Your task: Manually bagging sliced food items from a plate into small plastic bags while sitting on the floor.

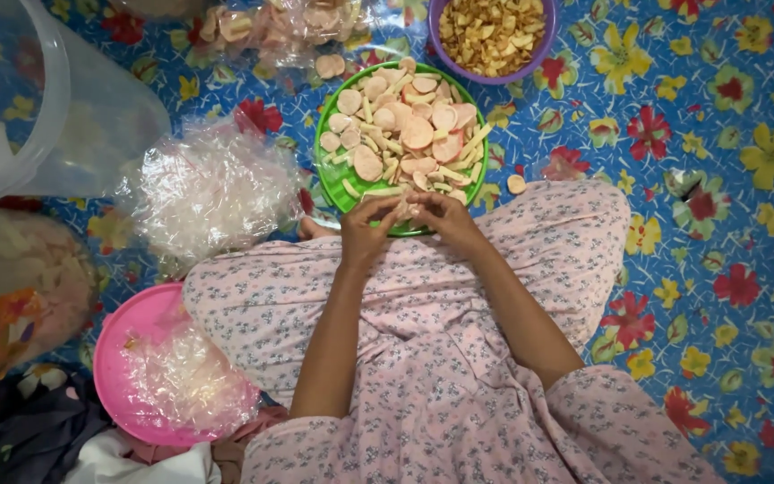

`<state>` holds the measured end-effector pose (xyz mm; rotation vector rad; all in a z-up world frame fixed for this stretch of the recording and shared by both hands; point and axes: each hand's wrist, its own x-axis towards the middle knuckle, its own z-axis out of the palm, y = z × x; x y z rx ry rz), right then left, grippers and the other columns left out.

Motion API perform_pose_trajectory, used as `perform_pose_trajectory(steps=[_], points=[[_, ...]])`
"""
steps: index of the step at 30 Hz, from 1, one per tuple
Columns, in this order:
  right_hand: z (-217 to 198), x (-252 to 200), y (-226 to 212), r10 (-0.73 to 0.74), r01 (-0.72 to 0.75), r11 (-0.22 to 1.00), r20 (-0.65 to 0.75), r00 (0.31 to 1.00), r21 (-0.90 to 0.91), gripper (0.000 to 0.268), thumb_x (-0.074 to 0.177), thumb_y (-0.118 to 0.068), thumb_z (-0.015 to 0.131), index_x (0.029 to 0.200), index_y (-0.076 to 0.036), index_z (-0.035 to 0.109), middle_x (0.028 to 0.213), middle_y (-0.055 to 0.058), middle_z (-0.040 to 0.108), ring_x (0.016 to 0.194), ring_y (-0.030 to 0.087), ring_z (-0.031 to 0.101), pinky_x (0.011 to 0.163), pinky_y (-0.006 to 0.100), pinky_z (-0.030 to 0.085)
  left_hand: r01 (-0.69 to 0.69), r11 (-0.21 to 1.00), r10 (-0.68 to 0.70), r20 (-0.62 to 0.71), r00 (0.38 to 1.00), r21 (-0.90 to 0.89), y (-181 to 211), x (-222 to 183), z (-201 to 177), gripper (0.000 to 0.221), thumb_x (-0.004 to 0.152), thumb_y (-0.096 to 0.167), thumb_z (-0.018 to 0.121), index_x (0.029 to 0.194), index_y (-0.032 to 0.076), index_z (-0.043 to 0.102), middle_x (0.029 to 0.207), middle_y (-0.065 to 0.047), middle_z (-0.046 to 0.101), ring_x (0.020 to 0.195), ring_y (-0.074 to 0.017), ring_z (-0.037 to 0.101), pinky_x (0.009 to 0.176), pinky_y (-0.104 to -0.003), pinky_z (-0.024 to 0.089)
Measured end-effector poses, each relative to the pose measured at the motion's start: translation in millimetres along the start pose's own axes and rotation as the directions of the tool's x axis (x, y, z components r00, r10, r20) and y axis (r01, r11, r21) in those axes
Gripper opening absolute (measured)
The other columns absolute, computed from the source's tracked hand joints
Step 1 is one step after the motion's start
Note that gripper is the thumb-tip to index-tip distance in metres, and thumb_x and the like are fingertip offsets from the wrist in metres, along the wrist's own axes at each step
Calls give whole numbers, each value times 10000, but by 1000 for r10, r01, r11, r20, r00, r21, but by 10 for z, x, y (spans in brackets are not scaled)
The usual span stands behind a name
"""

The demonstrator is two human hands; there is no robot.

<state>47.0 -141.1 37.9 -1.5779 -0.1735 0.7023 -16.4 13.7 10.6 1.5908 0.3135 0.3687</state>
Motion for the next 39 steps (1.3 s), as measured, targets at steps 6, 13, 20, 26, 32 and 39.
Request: perform_pose_trajectory(steps=[6,13,20,26,32,39], points=[[-16,38,85,65,-64,995,-8,998,77,231,797,-160,712,993,-49,661,752,32,578,511,62,500,480,169,425,-20,1000,20,18,1000,6,-41,4,14,286,686,-39,765,941,86,729,842,-94,673,741,-194,675,650,-266,553],[-30,77,205,-6,7,998,-21,1000,62,171,789,-127,722,933,-74,647,747,27,594,515,65,514,481,164,422,-57,998,57,29,998,32,-66,9,9,292,695,-48,754,952,87,728,826,-105,664,715,-197,672,634,-262,552],[-29,24,164,2,0,996,-15,1000,90,312,758,-39,718,1051,-55,611,805,-11,615,611,42,557,535,147,468,-66,997,65,15,998,42,-92,-16,5,301,686,-39,768,957,86,725,822,-109,661,695,-188,663,626,-258,554],[-17,-6,127,-7,7,1000,0,1000,-6,164,767,-112,737,918,-87,680,746,19,629,598,59,527,520,172,454,-92,992,90,23,996,83,-110,-36,-12,347,681,-12,774,997,122,720,803,-80,647,683,-164,641,618,-243,549],[31,-105,12,-56,58,996,-25,998,70,177,825,-87,688,996,-63,649,788,17,635,649,44,534,596,161,462,-139,982,131,72,989,131,0,-61,-16,401,697,-28,747,1064,124,694,764,-91,625,651,-173,619,606,-261,548],[87,-240,-118,-64,65,997,42,997,-37,245,843,-98,652,1087,-88,667,809,37,639,693,72,545,626,217,508,-180,956,167,72,983,232,68,-112,-81,235,699,30,766,914,116,726,737,-76,600,659,-205,617,572,-275,533]])
